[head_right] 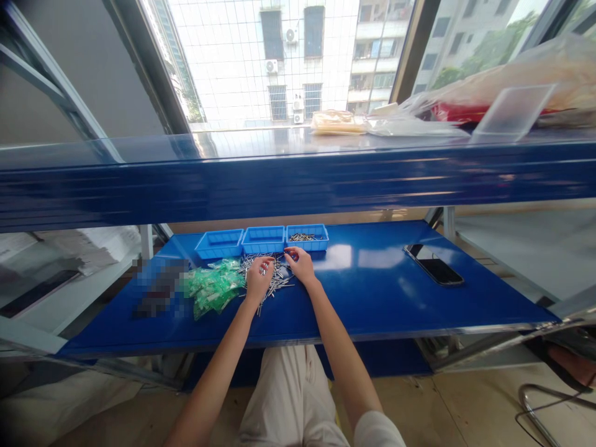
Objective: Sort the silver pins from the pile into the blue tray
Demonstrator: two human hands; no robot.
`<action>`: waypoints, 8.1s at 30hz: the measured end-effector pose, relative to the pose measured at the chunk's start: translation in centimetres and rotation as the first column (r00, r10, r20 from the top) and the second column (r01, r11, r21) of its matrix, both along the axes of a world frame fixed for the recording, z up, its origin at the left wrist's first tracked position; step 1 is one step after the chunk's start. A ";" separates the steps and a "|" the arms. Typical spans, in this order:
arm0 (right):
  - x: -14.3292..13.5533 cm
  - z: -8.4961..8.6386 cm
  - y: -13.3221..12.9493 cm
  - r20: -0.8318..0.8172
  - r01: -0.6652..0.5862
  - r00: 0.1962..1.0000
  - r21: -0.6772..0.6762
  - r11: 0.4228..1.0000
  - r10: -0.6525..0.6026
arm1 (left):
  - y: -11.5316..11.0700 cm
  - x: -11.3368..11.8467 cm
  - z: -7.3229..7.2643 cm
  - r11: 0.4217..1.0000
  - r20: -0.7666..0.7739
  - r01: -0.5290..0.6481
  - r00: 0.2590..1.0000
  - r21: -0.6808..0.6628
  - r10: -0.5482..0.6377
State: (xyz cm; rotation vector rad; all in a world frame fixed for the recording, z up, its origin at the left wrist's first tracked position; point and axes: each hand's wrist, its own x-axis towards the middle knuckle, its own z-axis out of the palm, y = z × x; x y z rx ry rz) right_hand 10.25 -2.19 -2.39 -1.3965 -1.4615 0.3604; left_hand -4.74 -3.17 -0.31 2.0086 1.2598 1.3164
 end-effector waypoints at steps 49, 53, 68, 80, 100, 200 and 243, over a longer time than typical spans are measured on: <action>0.0 2.5 -0.1 -0.578 -0.029 0.816 -0.065 0.997 -0.014 | 0.3 -0.3 0.0 0.995 -0.074 0.050 0.996 0.081 -0.044; 0.7 2.4 0.2 -0.561 0.014 0.828 -0.003 1.000 -0.013 | 0.3 -0.3 0.0 0.996 -0.089 0.056 0.995 0.072 -0.049; 0.8 1.7 -1.7 0.183 -0.068 0.979 -0.123 0.990 0.090 | 0.2 0.0 -0.1 0.997 -0.093 0.043 0.995 0.061 -0.037; 1.5 1.1 -1.4 0.224 -0.136 0.960 -0.152 0.979 0.168 | 0.1 0.1 -0.1 0.998 -0.078 0.020 0.997 0.066 -0.015; 1.0 1.6 -1.8 0.282 -0.041 0.956 -0.139 0.989 0.079 | 0.1 -0.1 0.0 0.999 -0.089 -0.022 0.996 0.027 0.024; -0.6 0.1 -0.3 0.235 -0.073 0.969 -0.048 0.996 0.082 | 0.7 -0.7 0.0 0.980 0.034 -0.191 0.981 0.059 0.190; -0.3 -0.4 0.0 0.198 -0.013 0.980 -0.061 0.998 0.025 | 0.8 -0.7 -0.2 0.983 0.057 -0.182 0.982 0.022 0.181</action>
